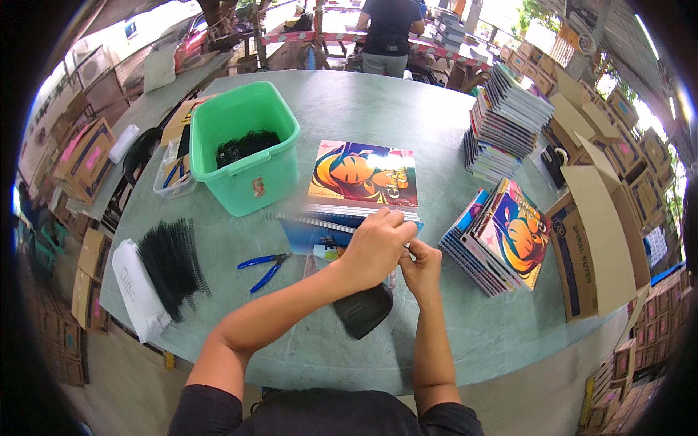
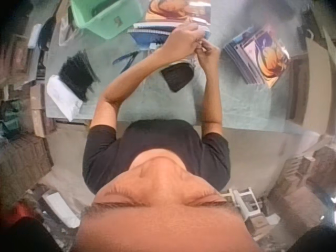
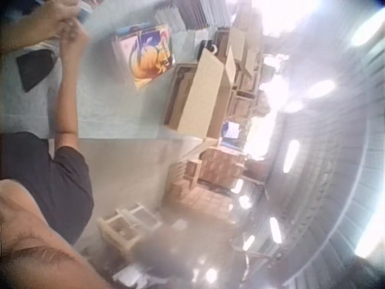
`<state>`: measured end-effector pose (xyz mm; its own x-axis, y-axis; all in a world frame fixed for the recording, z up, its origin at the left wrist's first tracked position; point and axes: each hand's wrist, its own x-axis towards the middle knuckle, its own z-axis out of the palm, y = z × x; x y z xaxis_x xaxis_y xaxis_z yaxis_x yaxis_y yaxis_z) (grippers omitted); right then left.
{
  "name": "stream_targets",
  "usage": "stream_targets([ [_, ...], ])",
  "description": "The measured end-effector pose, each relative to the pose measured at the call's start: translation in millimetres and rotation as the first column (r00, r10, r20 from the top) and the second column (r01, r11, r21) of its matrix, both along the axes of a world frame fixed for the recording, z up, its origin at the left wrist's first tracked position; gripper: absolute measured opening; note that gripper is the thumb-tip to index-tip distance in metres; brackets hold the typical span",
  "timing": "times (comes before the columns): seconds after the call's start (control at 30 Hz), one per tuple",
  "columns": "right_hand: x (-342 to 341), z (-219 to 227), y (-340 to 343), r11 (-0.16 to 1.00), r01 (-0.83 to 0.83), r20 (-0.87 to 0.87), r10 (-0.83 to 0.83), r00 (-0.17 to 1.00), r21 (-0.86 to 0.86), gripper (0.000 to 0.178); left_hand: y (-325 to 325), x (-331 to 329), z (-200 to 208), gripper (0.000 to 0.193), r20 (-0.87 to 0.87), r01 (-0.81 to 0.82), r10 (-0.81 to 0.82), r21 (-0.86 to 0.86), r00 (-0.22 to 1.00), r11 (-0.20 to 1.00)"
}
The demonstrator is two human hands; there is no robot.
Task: The person threads a plastic spiral binding through the pre-punched holes of a notebook stack, trims the excess spiral length using pliers, and places the finished items onto a pile.
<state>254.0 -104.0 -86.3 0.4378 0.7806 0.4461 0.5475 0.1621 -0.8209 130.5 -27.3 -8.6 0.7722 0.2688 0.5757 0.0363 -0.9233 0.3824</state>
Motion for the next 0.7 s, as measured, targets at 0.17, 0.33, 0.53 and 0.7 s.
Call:
stream_targets([
  [0.17,-9,6,-3,0.997,-0.066,-0.141,0.059,0.988,-0.049,0.034,-86,-8,17,0.025,0.335,0.412,-0.347,-0.143,0.876,0.900],
  [0.33,-1,14,-6,0.953,-0.062,-0.205,0.127,0.970,0.296,0.036,-132,22,-25,0.020,0.269,0.573,-0.514,-0.233,0.814,0.786],
  [0.53,-10,23,-5,0.982,-0.088,-0.126,0.110,0.986,0.168,0.029,-115,14,-41,0.016,0.254,0.553,-0.494,-0.283,0.831,0.784],
  [0.7,-18,34,-1,0.979,-0.135,-0.140,0.157,0.978,0.152,0.023,-118,4,-40,0.014,0.233,0.578,-0.530,-0.293,0.815,0.761],
])
